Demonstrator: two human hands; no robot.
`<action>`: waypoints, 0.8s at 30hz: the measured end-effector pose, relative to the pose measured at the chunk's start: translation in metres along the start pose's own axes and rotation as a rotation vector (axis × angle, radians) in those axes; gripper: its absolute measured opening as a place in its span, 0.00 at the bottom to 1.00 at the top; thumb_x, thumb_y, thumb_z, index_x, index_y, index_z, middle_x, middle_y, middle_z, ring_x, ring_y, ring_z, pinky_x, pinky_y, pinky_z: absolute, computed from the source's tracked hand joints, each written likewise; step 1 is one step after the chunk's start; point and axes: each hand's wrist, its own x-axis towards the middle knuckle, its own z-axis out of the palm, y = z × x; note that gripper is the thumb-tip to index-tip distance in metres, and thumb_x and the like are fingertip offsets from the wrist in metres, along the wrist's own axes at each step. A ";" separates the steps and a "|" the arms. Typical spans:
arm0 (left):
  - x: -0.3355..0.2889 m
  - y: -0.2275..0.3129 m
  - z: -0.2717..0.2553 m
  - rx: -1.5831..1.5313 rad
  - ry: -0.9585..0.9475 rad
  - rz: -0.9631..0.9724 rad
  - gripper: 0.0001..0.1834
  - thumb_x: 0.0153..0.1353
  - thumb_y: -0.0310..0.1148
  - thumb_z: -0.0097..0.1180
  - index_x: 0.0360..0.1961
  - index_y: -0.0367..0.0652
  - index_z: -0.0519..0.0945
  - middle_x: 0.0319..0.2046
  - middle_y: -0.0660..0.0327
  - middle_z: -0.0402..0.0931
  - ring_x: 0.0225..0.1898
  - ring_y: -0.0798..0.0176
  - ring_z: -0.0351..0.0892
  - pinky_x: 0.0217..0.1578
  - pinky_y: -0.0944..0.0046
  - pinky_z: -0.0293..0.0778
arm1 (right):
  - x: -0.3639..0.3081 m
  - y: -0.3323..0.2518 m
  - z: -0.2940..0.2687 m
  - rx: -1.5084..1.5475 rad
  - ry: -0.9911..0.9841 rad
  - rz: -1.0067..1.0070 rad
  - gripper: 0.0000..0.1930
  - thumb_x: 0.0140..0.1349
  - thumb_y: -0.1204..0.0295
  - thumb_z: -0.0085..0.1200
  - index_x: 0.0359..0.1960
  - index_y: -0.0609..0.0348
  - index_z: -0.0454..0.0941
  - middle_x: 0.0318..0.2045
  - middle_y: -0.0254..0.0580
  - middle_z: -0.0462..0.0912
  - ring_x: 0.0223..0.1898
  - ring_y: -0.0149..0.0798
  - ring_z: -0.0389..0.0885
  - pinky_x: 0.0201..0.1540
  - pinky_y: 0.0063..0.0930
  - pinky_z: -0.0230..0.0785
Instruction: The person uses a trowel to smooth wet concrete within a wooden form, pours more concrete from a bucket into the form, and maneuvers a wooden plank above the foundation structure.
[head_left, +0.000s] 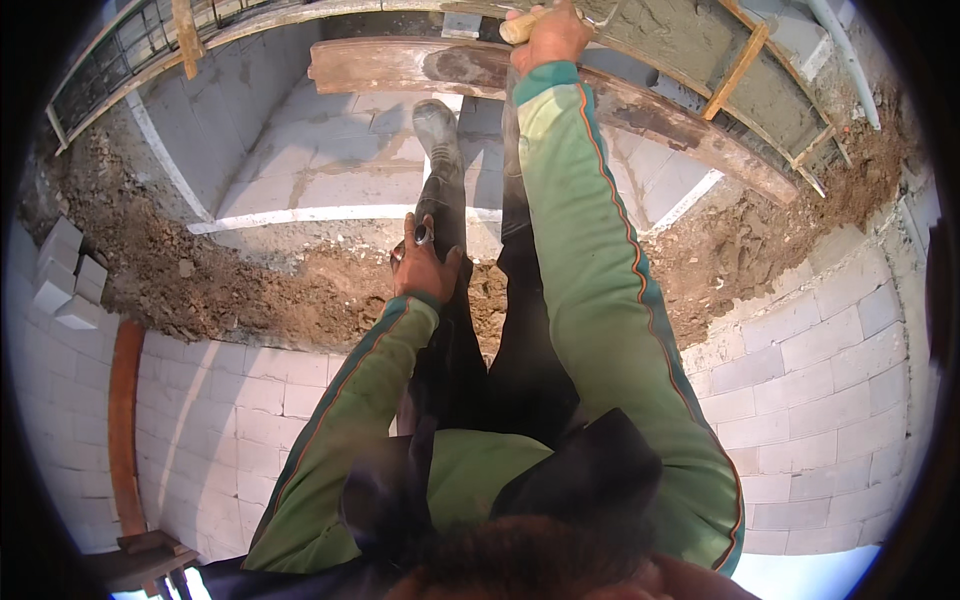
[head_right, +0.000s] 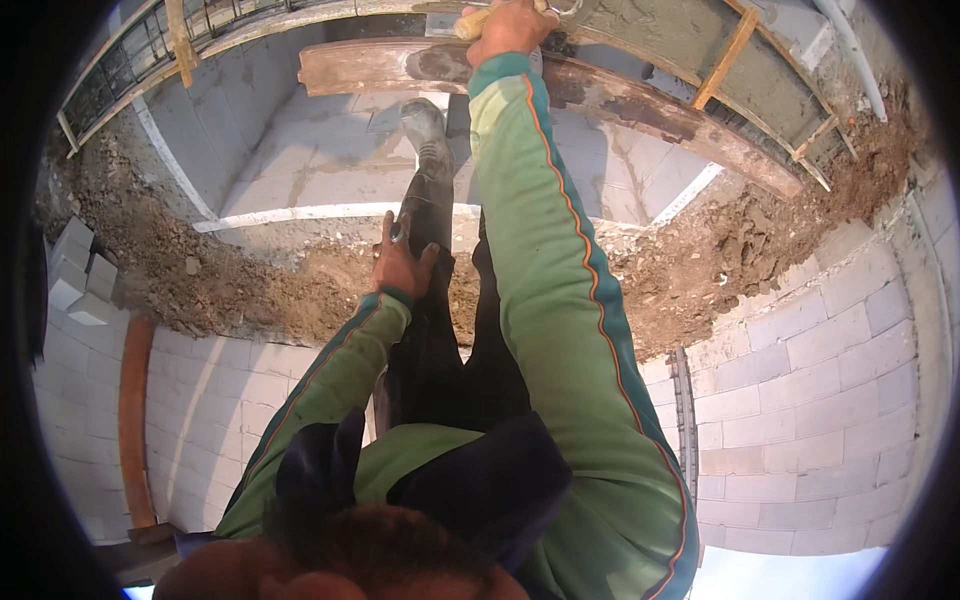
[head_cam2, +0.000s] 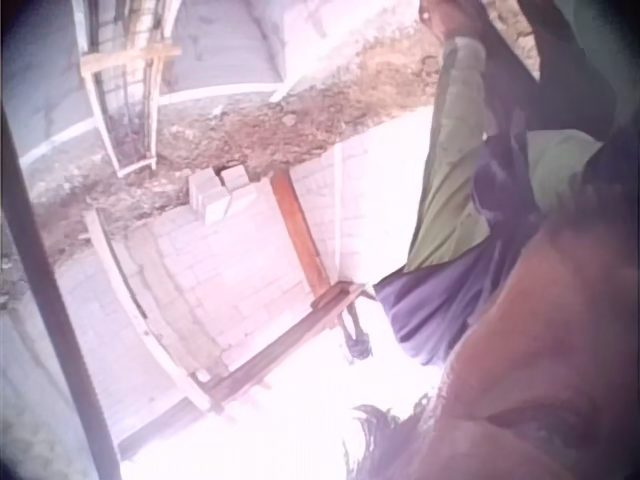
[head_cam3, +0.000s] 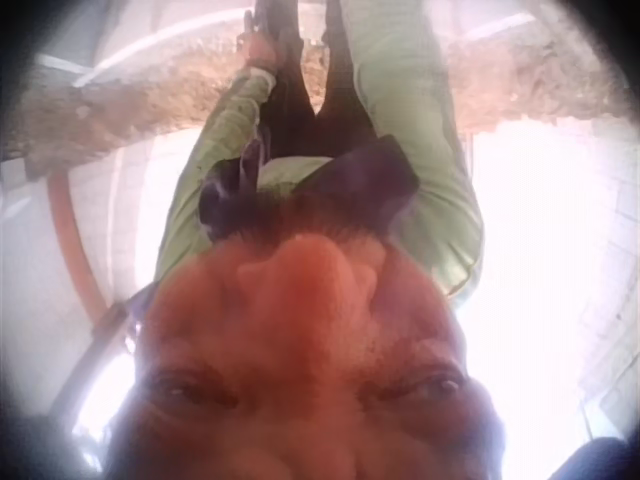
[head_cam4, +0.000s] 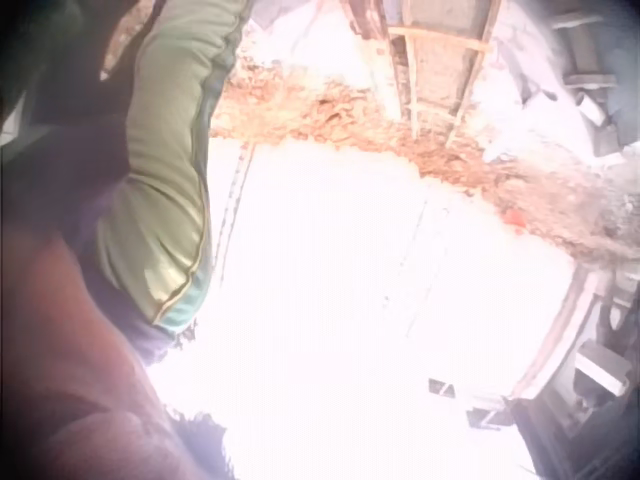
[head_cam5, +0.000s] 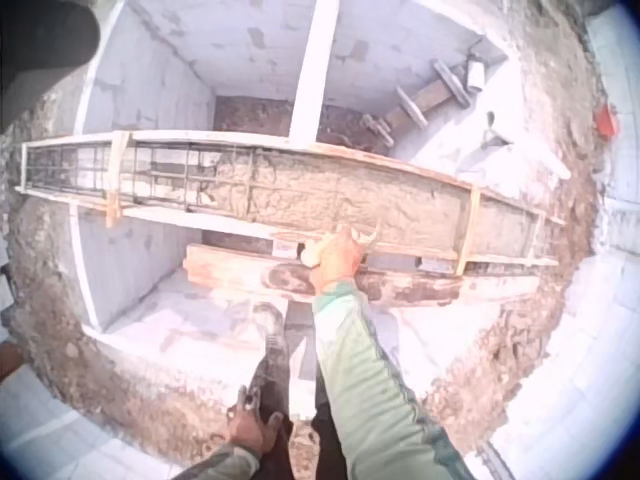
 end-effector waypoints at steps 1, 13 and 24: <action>0.000 0.000 -0.001 0.035 -0.018 -0.008 0.46 0.67 0.54 0.56 0.81 0.51 0.54 0.82 0.56 0.39 0.70 0.31 0.64 0.71 0.42 0.61 | 0.018 -0.006 -0.009 -0.034 0.021 -0.005 0.11 0.74 0.65 0.45 0.33 0.51 0.74 0.19 0.37 0.73 0.19 0.39 0.76 0.18 0.38 0.68; -0.001 0.008 -0.007 0.095 -0.052 -0.010 0.46 0.67 0.54 0.55 0.80 0.49 0.54 0.82 0.53 0.41 0.70 0.37 0.68 0.72 0.41 0.57 | -0.001 0.054 0.050 -0.110 -0.024 0.142 0.24 0.79 0.60 0.37 0.25 0.56 0.73 0.15 0.43 0.75 0.14 0.42 0.72 0.20 0.42 0.69; -0.004 0.003 0.000 0.047 0.000 0.033 0.47 0.67 0.55 0.55 0.80 0.47 0.54 0.82 0.52 0.37 0.71 0.34 0.65 0.68 0.39 0.63 | 0.045 0.076 0.020 -0.561 -0.637 0.043 0.16 0.76 0.60 0.46 0.34 0.56 0.79 0.28 0.46 0.82 0.28 0.45 0.83 0.35 0.47 0.79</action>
